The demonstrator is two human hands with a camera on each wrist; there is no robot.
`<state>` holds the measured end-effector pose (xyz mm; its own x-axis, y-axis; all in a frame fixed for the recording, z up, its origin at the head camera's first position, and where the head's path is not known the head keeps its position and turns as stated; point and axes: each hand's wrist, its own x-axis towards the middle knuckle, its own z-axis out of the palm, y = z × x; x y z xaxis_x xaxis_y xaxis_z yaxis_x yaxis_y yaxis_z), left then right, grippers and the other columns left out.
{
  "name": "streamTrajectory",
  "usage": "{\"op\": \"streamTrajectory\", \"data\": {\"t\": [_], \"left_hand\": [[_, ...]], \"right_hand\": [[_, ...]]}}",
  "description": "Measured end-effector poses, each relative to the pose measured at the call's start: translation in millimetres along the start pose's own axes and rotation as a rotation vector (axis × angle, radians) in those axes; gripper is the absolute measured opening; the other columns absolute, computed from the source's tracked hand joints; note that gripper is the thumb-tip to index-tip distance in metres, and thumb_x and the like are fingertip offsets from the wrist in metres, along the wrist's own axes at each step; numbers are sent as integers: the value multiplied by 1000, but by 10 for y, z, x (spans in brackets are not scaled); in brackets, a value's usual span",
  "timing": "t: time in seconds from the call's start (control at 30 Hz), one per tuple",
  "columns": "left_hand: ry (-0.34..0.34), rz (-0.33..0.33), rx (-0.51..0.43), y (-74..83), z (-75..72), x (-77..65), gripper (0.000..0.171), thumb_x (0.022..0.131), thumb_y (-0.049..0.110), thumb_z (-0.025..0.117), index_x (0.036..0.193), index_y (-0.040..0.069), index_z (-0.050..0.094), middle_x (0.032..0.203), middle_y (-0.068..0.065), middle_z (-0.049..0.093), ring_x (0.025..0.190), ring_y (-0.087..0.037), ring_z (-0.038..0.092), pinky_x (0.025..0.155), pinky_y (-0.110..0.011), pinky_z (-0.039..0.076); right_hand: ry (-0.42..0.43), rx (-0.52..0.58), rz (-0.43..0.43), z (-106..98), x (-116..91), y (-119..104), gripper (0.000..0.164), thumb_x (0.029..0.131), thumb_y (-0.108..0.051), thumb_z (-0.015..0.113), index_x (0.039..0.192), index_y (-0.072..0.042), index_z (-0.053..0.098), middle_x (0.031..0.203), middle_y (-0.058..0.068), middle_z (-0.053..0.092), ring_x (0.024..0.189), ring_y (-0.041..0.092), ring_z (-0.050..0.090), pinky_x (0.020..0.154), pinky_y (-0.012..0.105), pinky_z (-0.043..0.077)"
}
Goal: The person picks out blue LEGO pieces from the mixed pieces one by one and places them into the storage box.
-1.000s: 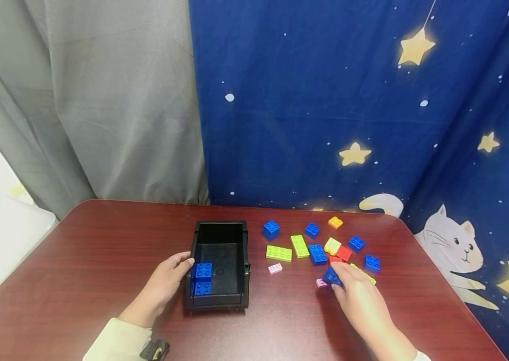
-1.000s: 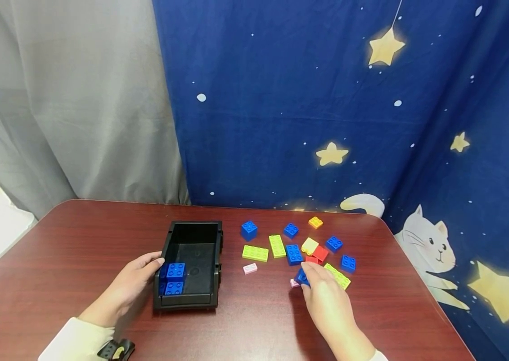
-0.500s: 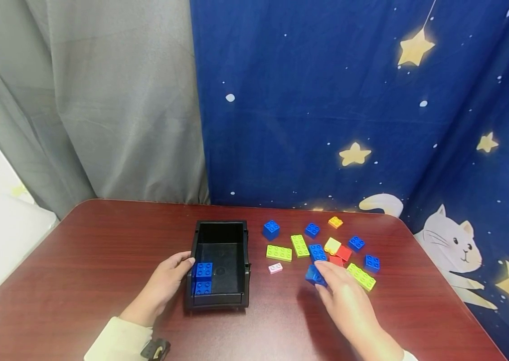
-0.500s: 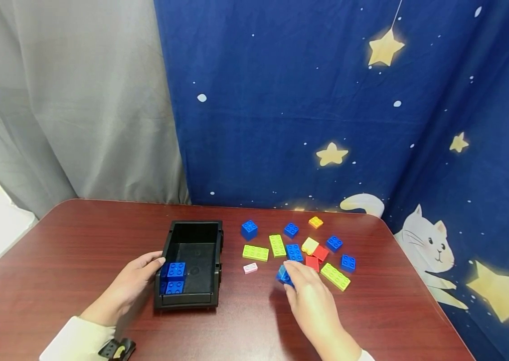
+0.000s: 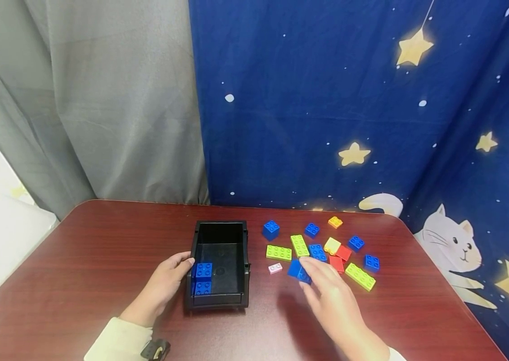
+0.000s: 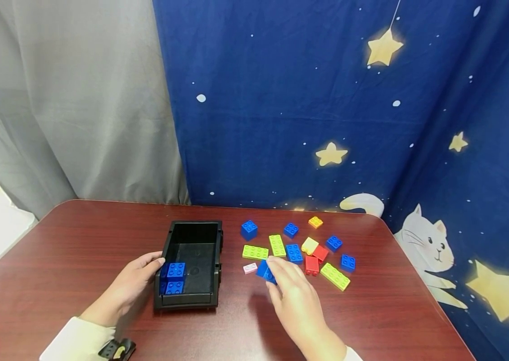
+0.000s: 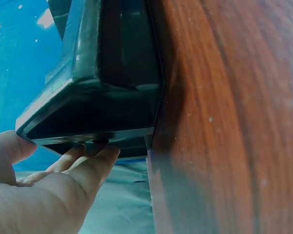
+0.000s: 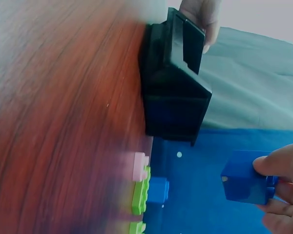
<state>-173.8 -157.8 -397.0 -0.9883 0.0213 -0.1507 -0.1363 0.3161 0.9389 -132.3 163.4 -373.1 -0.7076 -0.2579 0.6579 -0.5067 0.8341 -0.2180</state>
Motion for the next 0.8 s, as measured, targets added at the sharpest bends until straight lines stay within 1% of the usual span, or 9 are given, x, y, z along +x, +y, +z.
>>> {"op": "streamTrajectory", "data": {"t": [0.27,0.53,0.67,0.8], "left_hand": [[2,1,-1,-16,6,13,46,102,18,43,139,-9,41,142,-31,41,132,-42,39,108,-57,32],[5,7,-18,-34,14,19,45,102,17,43,139,-9,41,141,-31,42,131,-42,40,108,-57,33],[3,6,-16,-43,17,25,45,102,17,43,139,-9,41,142,-31,41,133,-42,38,109,-57,31],[7,6,-11,-51,21,31,46,102,18,43,139,-9,41,143,-31,40,134,-42,36,109,-57,30]], "right_hand": [[-6,38,-26,36,45,-91,55,65,-2,87,117,-6,69,115,5,69,106,21,64,84,38,55],[29,65,-85,91,61,-191,55,64,-1,87,116,-7,69,115,4,69,106,21,63,83,41,56],[1,95,-85,132,77,-225,55,66,-2,86,118,-8,68,117,3,68,108,20,63,84,38,56],[-23,138,-114,189,104,-249,54,68,-3,85,119,-6,68,117,4,68,108,20,62,86,34,55]]}}
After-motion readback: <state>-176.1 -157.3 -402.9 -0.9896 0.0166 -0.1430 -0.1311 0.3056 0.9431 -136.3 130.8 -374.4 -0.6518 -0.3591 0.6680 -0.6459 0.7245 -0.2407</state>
